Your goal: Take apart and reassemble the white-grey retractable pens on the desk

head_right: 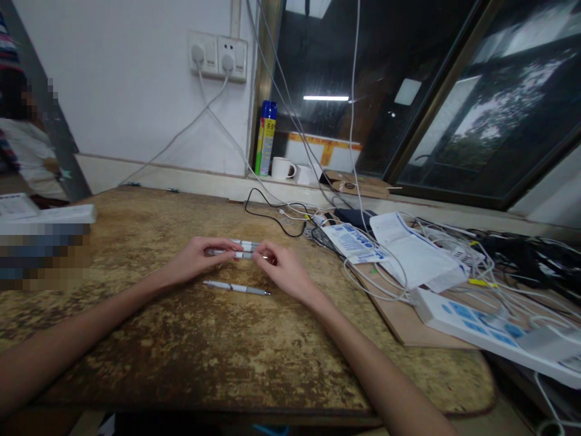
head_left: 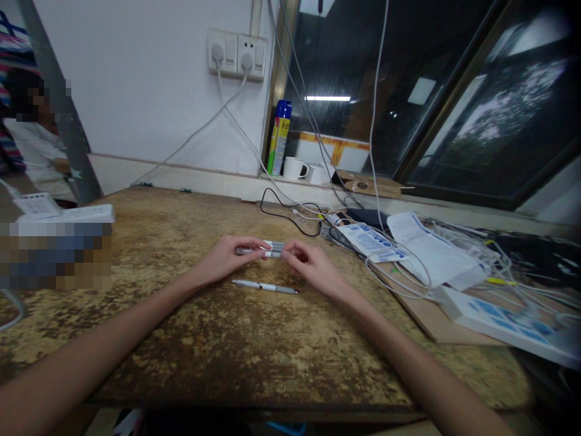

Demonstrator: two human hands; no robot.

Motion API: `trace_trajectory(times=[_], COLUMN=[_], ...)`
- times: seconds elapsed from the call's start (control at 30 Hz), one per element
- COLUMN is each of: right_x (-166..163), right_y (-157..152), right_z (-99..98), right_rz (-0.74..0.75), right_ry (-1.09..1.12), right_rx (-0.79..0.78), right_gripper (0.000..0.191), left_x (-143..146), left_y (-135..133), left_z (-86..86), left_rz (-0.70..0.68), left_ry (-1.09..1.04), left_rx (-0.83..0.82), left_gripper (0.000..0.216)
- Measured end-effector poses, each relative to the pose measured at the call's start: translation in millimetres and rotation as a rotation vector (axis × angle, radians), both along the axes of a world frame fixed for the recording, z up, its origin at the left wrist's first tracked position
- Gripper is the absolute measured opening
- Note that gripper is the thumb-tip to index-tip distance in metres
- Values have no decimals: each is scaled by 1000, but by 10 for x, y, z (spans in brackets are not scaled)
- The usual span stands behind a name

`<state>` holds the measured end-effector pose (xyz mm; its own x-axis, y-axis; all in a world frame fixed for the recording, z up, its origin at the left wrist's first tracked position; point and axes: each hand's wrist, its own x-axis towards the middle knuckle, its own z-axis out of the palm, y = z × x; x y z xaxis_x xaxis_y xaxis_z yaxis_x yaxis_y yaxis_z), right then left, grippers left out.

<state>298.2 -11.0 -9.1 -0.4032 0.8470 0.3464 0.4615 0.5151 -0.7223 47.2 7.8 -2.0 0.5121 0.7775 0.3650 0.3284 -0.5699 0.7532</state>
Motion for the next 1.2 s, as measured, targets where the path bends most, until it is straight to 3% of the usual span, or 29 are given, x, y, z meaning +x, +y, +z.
trace_trajectory(times=[0.1,0.3,0.4,0.5,0.7,0.87,1.07,1.2], right_x=[-2,-9,-22,-24,-38,-105,-125,-107], right_y=[-1,-32,-28,11,67,5,-14,4], right_z=[2,21,-6,-50,-62,-27,-59,-46], right_rz=[-11,-8,1,16,38,98,190,113], right_ry=[-63,-85,-120,-78,137,249,201,228], right_rx=[-18,50,69,-7,-173,-225,-170,-67], right_gripper=[52,33,37,45,51,52,48,38], left_x=[9,-11,-28,-29,-36,-61,-47,-25], left_y=[1,30,20,-11,2,36,94,80], left_z=[-14,-20,4,29,43,34,-49,-62], left_rz=[1,15,39,43,-3,-46,-89,-127], left_ry=[8,-15,-10,-3,-94,-199,-419,-385], left_rx=[-12,-17,-4,-9,-334,-406,-459,-486], left_gripper=[30,27,25,24,45,48,37,41])
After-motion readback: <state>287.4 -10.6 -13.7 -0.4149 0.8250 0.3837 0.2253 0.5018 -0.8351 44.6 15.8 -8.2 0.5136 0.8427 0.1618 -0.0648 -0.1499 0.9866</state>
